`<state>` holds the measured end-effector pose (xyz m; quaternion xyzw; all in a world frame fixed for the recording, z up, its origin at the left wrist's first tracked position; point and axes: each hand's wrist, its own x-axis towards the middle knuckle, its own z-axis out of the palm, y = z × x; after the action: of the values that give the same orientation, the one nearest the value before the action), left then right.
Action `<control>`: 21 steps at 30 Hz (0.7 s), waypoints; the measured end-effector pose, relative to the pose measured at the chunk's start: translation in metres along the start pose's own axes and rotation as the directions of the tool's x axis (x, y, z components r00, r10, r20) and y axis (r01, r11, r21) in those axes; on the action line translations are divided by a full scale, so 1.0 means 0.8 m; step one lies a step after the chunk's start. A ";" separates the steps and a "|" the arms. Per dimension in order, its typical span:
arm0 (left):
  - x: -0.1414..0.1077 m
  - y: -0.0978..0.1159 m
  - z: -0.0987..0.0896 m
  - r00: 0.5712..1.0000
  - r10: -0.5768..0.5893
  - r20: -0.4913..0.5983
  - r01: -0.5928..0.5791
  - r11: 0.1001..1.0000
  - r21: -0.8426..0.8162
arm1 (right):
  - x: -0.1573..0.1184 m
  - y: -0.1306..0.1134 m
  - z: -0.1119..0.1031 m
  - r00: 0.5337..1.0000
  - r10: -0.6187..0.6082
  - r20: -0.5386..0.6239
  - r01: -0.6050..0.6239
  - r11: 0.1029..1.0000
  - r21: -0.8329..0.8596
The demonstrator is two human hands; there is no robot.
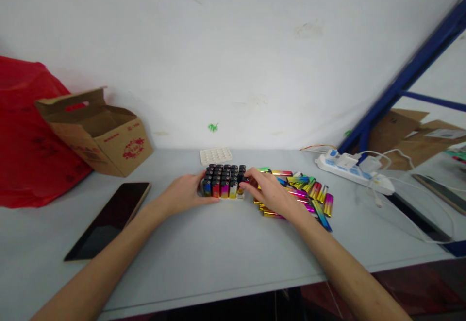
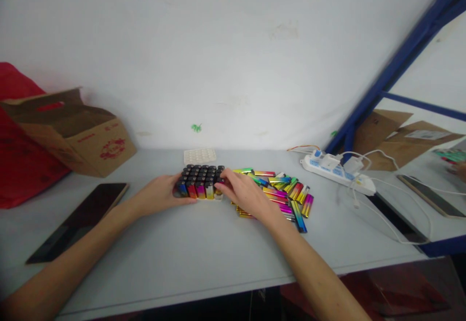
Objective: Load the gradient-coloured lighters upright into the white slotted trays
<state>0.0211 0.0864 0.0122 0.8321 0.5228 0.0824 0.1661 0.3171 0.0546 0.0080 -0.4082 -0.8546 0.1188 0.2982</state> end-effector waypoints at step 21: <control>-0.002 0.005 -0.001 1.000 -0.017 0.004 0.016 0.998 0.054 | -0.010 0.031 -0.071 0.956 0.138 0.259 -0.143 0.990 0.000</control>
<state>0.0232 0.0839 0.0146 0.8321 0.5313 0.0652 0.1453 0.3709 0.0618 0.0385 -0.4462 -0.8538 0.1996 0.1790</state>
